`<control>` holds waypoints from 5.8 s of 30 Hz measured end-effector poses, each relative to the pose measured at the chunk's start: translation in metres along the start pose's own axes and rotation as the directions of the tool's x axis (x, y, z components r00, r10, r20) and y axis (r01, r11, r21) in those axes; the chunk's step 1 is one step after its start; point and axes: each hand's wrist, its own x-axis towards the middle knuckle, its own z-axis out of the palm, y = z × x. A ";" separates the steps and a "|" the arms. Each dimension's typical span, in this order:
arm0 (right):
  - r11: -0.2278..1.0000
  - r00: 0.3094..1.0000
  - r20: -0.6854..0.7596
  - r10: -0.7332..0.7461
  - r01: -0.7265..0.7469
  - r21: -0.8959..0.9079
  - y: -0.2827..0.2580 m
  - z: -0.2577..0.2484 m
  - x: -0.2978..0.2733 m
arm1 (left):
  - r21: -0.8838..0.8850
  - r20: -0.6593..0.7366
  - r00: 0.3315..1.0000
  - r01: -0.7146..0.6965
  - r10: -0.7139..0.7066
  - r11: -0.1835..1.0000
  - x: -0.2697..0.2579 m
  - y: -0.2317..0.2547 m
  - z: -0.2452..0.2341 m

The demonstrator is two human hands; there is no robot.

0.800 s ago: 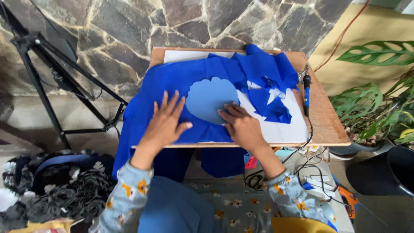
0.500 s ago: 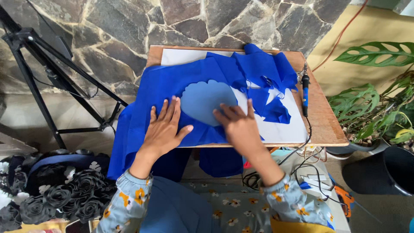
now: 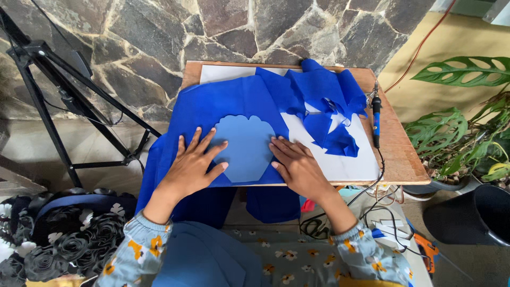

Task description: The person uses a heated tool to cut petal-like shapes from blue fabric while following a light-blue template on a wooden table.

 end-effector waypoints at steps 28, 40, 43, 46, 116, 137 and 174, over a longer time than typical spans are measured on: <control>0.979 0.977 -0.196 0.081 -0.041 0.198 0.026 0.014 -0.002 | -0.010 -0.011 0.983 -0.183 0.183 0.983 0.042 0.043 0.015; 0.993 0.996 -0.092 0.016 -0.005 0.116 0.034 0.022 0.001 | -0.017 0.023 0.978 -0.205 0.205 0.979 0.045 0.038 0.012; 0.998 0.999 -0.040 0.021 -0.018 0.062 0.030 0.017 0.010 | 0.006 0.026 0.982 -0.186 0.186 0.983 0.051 0.031 0.015; 1.000 1.000 -0.001 -0.001 0.001 0.031 0.030 0.013 0.019 | 0.039 0.001 0.985 -0.171 0.171 0.984 0.056 0.023 0.019; 0.814 0.846 -0.052 0.530 -0.525 -0.249 0.139 0.065 0.155 | 0.027 0.062 0.959 -0.278 0.276 0.960 0.062 0.036 0.016; 0.964 0.886 -0.446 0.126 -0.215 -0.154 0.198 -0.062 0.046 | 0.046 0.134 0.961 -0.251 0.243 0.967 0.069 0.040 0.008; 0.917 0.674 -0.708 -0.211 -0.114 -0.382 0.146 -0.113 -0.072 | 0.108 -0.030 0.941 -0.331 0.336 0.937 0.071 0.029 0.030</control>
